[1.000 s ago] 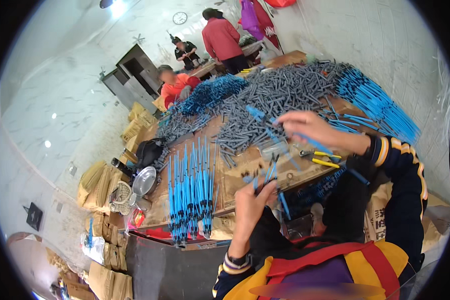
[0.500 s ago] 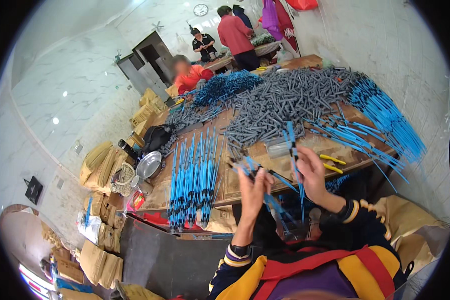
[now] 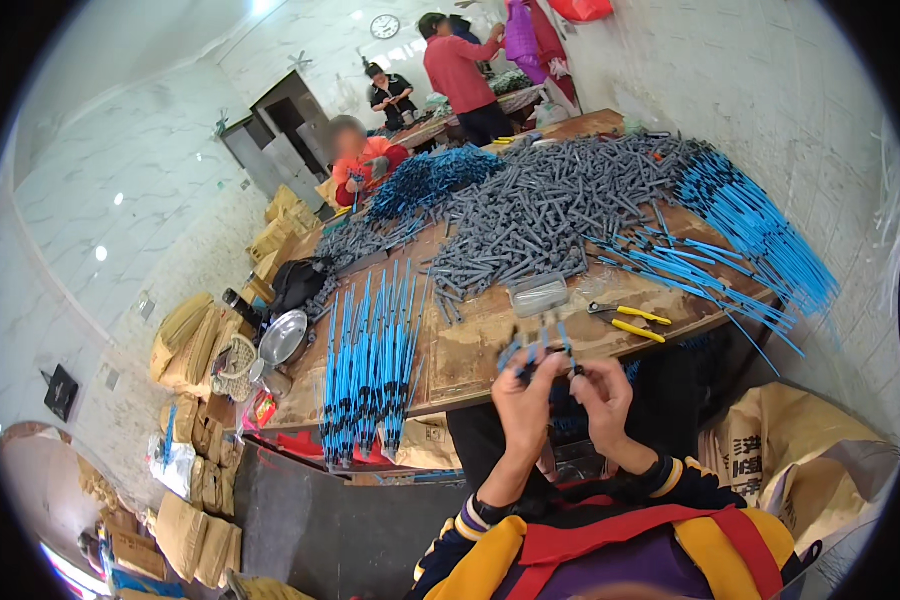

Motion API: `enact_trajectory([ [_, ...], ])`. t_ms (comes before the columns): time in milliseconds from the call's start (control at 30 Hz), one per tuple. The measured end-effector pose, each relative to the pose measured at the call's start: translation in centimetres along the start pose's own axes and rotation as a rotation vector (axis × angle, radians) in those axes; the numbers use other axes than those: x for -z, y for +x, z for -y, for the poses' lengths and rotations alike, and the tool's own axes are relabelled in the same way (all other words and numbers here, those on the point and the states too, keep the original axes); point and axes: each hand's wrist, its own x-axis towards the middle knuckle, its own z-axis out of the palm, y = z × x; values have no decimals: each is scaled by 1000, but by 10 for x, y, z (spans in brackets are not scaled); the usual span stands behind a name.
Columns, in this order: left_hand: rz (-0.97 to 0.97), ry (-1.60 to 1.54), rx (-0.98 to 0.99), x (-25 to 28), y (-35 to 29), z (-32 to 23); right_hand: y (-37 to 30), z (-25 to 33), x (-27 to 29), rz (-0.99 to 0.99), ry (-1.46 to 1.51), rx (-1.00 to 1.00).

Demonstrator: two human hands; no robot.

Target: Assembling blue plastic rods into a base to create a complex plastic component.

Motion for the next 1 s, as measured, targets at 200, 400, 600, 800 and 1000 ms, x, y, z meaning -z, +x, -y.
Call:
enact_trajectory([
  [200,122,-236,138,15,-29,-17,-25,-10,-3,6,73,-135],
  [400,31,-433,210,35,-14,-12,11,13,57,569,-228,-292],
  [600,362,-431,317,65,48,-13,135,21,132,650,-920,-248],
  [800,280,-180,447,26,57,-3,277,-71,185,517,-1331,193],
  [1000,607,-80,523,41,67,0,328,-113,192,485,-2016,262],
])
